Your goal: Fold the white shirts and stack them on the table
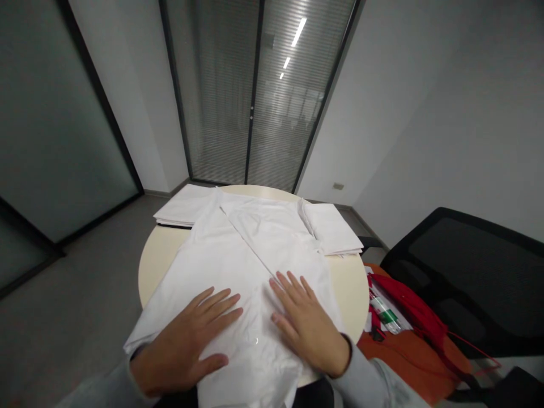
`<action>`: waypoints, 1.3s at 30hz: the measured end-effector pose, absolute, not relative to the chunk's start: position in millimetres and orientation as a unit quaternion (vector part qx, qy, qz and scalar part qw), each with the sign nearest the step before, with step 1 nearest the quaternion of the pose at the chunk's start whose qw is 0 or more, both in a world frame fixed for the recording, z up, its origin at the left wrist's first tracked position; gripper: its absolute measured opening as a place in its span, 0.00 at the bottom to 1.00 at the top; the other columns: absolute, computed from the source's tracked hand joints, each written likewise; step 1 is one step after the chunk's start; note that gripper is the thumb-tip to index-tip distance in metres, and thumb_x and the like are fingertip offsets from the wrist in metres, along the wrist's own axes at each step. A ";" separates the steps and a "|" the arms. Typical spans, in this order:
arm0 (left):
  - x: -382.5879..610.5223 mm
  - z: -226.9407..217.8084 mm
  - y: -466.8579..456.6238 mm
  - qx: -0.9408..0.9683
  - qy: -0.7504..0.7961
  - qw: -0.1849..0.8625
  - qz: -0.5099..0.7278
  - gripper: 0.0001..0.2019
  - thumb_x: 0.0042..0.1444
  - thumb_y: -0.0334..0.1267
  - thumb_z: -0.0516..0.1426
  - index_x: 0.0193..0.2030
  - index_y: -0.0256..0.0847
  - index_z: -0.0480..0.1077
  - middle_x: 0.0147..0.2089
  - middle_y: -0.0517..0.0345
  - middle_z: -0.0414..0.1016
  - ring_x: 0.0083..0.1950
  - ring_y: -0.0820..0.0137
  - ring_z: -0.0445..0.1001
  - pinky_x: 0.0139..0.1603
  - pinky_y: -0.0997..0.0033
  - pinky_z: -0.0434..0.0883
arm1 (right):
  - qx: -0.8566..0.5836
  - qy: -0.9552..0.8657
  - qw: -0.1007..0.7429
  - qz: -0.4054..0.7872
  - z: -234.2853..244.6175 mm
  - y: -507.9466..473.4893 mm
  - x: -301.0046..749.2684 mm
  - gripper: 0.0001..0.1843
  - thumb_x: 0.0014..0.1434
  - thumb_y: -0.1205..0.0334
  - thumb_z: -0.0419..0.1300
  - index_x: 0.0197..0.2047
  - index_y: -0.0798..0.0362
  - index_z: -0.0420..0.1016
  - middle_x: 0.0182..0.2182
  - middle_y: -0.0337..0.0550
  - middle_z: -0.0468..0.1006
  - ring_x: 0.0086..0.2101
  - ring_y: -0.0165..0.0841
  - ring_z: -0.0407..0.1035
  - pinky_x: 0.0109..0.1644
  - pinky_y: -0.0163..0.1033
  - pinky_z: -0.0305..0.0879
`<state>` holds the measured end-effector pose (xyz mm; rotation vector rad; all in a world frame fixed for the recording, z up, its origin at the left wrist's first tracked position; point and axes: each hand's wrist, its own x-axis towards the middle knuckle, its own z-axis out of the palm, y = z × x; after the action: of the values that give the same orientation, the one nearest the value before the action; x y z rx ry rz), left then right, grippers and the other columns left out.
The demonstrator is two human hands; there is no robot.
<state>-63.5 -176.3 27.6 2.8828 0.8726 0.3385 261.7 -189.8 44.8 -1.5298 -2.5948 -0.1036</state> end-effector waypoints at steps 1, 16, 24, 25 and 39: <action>-62.9 28.8 -182.6 0.951 0.281 0.046 0.121 0.39 0.66 0.60 0.54 0.78 0.52 0.46 0.78 0.55 0.52 0.77 0.56 0.55 0.77 0.48 0.50 | -0.487 -0.871 0.065 -0.018 42.0 -195.5 255.9 0.34 0.74 0.48 0.50 0.78 0.44 0.46 0.75 0.41 0.48 0.73 0.46 0.43 0.75 0.61 0.46; -66.2 35.0 -199.0 0.976 0.166 0.001 0.139 0.32 0.62 0.34 0.55 0.72 0.58 0.58 0.71 0.64 0.68 0.72 0.61 0.64 0.77 0.47 0.52 | -0.478 -0.873 0.086 0.037 28.0 -202.0 249.9 0.33 0.72 0.48 0.53 0.76 0.41 0.51 0.75 0.39 0.51 0.73 0.45 0.43 0.75 0.61 0.43; -60.6 23.3 -180.1 0.968 0.218 0.101 0.070 0.43 0.55 0.26 0.53 0.74 0.68 0.53 0.73 0.68 0.64 0.75 0.58 0.60 0.77 0.39 0.49 | -0.633 -0.732 0.248 -0.050 44.0 -209.4 278.2 0.21 0.72 0.53 0.50 0.59 0.51 0.75 0.53 0.52 0.80 0.52 0.45 0.73 0.60 0.54 0.66; -60.1 24.4 -177.7 0.968 0.214 0.113 0.064 0.43 0.55 0.26 0.53 0.74 0.69 0.52 0.73 0.68 0.64 0.75 0.58 0.59 0.77 0.38 0.48 | -0.669 -0.689 0.270 -0.066 44.8 -214.6 287.7 0.22 0.72 0.51 0.50 0.58 0.52 0.75 0.47 0.53 0.81 0.46 0.44 0.75 0.54 0.52 0.69; 7.1 148.5 -25.6 0.975 0.183 0.088 0.085 0.20 0.72 0.48 0.49 0.66 0.55 0.68 0.64 0.60 0.75 0.64 0.63 0.71 0.67 0.60 0.64 | -0.868 -0.478 0.097 0.087 10.9 -279.7 309.8 0.34 0.70 0.38 0.42 0.66 0.50 0.68 0.40 0.54 0.86 0.36 0.51 0.82 0.38 0.50 0.75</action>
<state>7.1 -25.6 148.5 2.9035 0.5447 0.2531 309.8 -279.7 10.9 -2.5713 -1.4167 0.2586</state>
